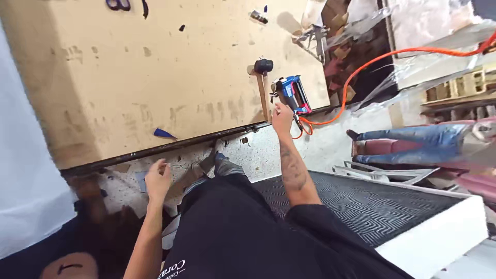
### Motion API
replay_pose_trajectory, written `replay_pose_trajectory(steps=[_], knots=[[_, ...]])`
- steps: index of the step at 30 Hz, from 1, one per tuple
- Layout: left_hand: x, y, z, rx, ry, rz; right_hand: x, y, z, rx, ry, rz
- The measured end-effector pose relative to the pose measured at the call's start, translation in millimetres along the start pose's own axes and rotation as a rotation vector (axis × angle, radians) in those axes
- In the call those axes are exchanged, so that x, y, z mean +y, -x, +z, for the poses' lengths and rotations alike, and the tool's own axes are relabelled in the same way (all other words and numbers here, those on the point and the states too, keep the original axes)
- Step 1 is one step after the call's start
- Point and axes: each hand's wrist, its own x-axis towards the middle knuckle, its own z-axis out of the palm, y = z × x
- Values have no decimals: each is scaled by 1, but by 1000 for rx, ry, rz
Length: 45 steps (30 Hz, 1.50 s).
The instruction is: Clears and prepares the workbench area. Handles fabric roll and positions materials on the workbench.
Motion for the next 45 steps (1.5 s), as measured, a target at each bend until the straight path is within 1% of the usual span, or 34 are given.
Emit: replay_pose_trajectory(steps=[2, 4, 7, 8, 9, 10, 11, 13, 14, 15, 16, 17, 18, 19, 21, 22, 23, 24, 25, 27, 29, 31, 34, 38, 41, 43, 45], knots=[[21, -28, -6, 119, 54, 12, 17, -46, 10, -26, 17, -10], [40, -56, -8, 213, 84, -17, 24, -75, 24, -58, 17, -79], [72, -88, -9, 227, -99, -62, 26, -85, 36, -39, -88, -137], [81, -96, -7, 214, -161, -81, 28, -83, 36, -38, -100, -134], [88, -102, -2, 206, -216, -106, 31, -78, 30, -74, -80, -109], [95, -107, 1, 201, -262, -124, 32, -70, 18, -163, -26, -57], [101, -110, 3, 189, -298, -133, 32, -59, 1, -301, 53, 14], [109, -109, 4, 159, -342, -124, 40, -34, -35, -678, 210, 116], [111, -103, 5, 125, -355, -120, 51, -22, -45, -868, 245, 121], [112, -91, 5, 73, -355, -128, 63, -12, -51, -1012, 250, 88], [113, -79, 6, -3, -345, -147, 72, -11, -57, -1091, 220, 46], [112, -69, 8, -105, -345, -188, 74, -18, -65, -1079, 151, 22], [108, -58, 13, -223, -363, -255, 69, -31, -75, -991, 73, 32], [99, -46, 19, -340, -408, -339, 61, -46, -82, -834, 13, 52], [78, -21, 38, -516, -491, -493, 44, -84, -80, -448, -36, 82], [69, -12, 48, -590, -525, -560, 40, -105, -74, -309, -17, 100], [60, -4, 57, -637, -556, -602, 41, -122, -65, -232, 21, 128], [52, 3, 62, -644, -558, -630, 43, -134, -56, -238, 58, 184], [48, 5, 66, -616, -532, -639, 47, -141, -46, -286, 78, 241], [51, 6, 75, -505, -402, -621, 59, -142, -34, -373, 60, 294], [61, 9, 87, -430, -228, -618, 76, -139, -42, -414, 31, 288], [66, 10, 91, -398, -119, -653, 91, -136, -64, -407, -12, 272], [69, 7, 100, -371, -36, -668, 121, -144, -86, -341, -5, 195], [71, -8, 109, -428, -47, -620, 166, -164, -82, -273, -21, 3], [71, -25, 102, -467, -144, -556, 174, -173, -87, -277, -43, -84], [80, -36, 94, -421, -184, -519, 173, -175, -94, -255, -53, -125], [91, -43, 88, -370, -177, -506, 169, -175, -100, -247, -29, -126]])
